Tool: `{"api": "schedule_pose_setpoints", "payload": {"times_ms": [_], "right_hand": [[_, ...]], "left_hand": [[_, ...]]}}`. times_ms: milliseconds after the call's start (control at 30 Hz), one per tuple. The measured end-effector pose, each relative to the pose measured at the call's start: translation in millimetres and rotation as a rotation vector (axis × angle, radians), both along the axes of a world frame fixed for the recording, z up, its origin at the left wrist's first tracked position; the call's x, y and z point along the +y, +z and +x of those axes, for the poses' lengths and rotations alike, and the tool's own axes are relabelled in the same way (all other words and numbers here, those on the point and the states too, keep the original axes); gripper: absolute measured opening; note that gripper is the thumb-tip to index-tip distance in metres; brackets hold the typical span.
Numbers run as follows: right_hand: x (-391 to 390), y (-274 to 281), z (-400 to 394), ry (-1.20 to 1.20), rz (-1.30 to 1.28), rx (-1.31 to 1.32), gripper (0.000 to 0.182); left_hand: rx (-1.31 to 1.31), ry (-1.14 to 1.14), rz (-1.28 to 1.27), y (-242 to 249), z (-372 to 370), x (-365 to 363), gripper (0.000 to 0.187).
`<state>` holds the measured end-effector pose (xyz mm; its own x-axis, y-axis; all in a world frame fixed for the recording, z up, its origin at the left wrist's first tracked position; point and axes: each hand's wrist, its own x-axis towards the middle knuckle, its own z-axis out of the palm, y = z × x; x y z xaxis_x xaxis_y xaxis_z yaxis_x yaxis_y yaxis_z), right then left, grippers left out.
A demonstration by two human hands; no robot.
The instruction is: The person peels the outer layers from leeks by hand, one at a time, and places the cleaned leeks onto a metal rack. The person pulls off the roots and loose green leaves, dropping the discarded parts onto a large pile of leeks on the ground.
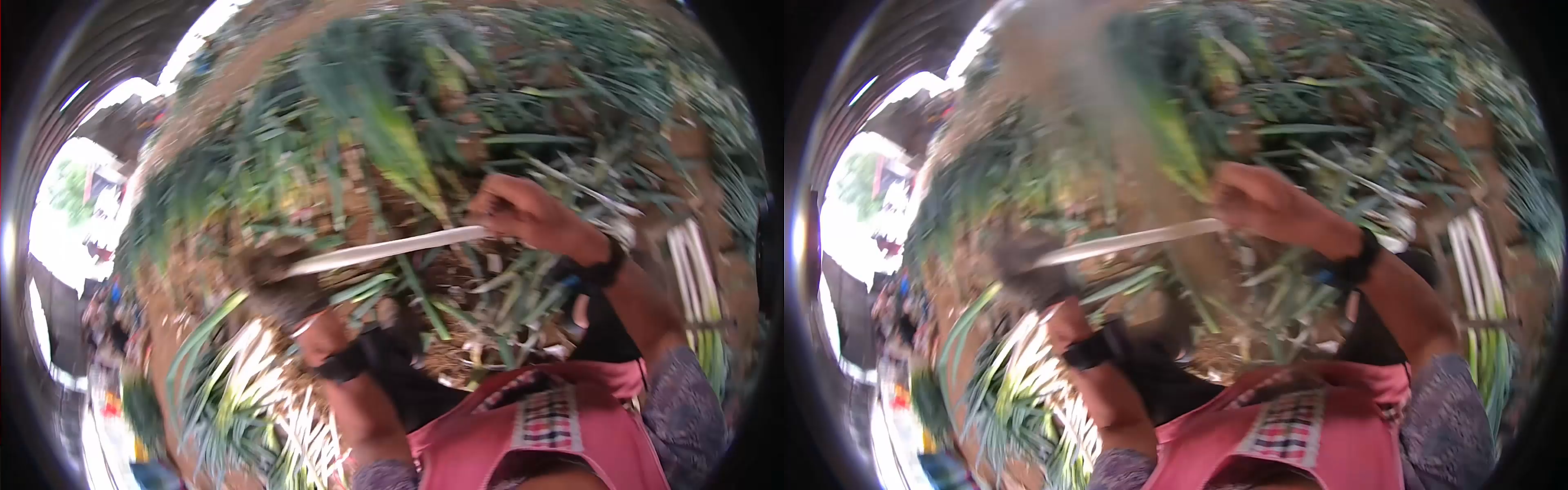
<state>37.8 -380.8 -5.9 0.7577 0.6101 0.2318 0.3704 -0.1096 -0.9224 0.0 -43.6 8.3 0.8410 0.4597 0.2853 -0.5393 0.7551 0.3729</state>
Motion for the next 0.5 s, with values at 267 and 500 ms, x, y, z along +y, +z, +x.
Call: {"api": "schedule_pose_setpoints", "payload": {"times_ms": [267, 500], "right_hand": [[-45, 6, 21, -0.334, 0.013, -0.020, 0.010], [-17, -28, -1, -0.275, -0.514, -0.610, 0.020]], "left_hand": [[-0.001, -0.081, -0.044, 16, -4, -16, 0.022], [0.018, -0.121, -0.010, -2, 7, 0, 0.028]]}}
